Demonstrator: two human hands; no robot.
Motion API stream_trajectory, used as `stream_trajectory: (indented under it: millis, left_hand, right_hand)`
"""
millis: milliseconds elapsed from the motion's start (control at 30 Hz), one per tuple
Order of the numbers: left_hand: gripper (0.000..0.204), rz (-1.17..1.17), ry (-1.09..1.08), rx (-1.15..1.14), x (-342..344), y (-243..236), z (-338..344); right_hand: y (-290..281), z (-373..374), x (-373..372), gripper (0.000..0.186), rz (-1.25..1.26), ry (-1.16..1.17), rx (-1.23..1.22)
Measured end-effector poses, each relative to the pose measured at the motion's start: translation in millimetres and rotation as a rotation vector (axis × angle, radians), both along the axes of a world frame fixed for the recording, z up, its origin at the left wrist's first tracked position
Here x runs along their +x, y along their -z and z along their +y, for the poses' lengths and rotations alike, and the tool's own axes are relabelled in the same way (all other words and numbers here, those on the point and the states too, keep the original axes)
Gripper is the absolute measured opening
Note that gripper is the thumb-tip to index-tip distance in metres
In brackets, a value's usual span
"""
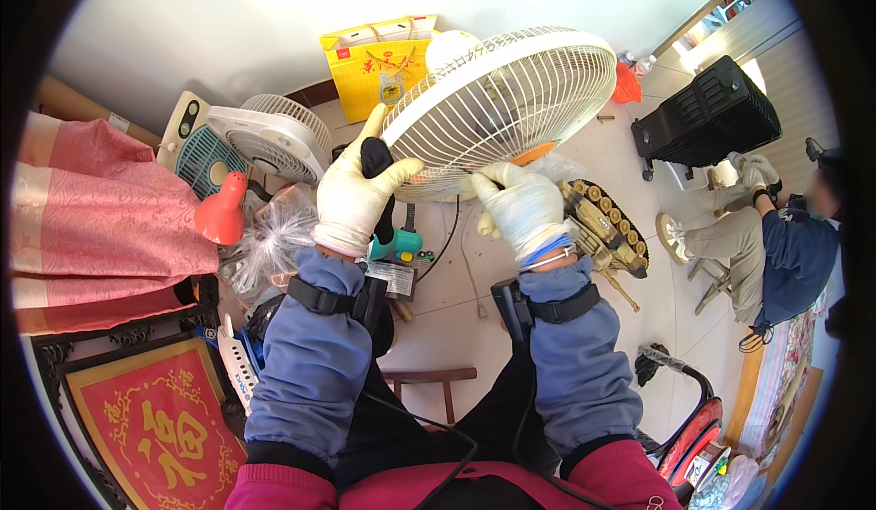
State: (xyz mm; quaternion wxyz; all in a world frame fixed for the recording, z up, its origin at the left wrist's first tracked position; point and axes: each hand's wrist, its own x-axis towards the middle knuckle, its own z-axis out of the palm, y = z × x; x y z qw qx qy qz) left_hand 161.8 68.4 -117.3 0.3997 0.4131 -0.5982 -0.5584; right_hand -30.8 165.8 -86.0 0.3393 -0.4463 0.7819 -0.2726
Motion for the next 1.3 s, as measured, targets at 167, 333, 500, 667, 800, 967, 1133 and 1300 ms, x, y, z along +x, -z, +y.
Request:
stream_trajectory:
  millis: [167, 333, 500, 667, 800, 967, 1133, 1300]
  left_hand:
    - [0.087, -0.059, 0.006, -0.032, 1.1, 0.9, -1.2]
    - [0.087, 0.011, 0.012, -0.01, -0.9, 1.8, 0.1]
    - [0.087, -0.018, 0.012, -0.009, 0.6, 1.2, -0.3]
    - [0.087, 0.044, 0.013, 0.012, -0.9, 1.1, 0.1]
    - [0.087, -0.019, 0.007, -0.004, -0.3, 0.0, 0.2]
    - [0.087, 0.046, 0.015, 0.019, -1.0, 0.7, 0.6]
    - [0.086, 0.013, 0.008, 0.012, -1.4, 0.7, 0.5]
    - [0.086, -0.02, 0.011, 0.001, -0.3, 0.4, 0.3]
  right_hand:
    - [10.5, -2.5, -10.2, 0.031, 0.191, -0.017, 0.02]
    - [19.9, 0.0, -27.4, 0.026, 0.438, -0.045, -0.003]
    - [15.9, 0.7, -21.8, 0.024, 0.349, 0.021, -0.024]
    - [12.5, 2.1, -16.5, 0.023, 0.243, 0.089, -0.065]
    - [11.8, 2.4, -17.8, 0.024, 0.238, 0.084, -0.07]
    - [7.1, 0.7, -10.9, 0.023, 0.208, 0.073, -0.109]
    - [-1.6, 2.0, -1.9, 0.023, 0.106, 0.073, -0.077]
    - [-1.3, 1.6, -5.3, 0.024, 0.454, 0.018, -0.088]
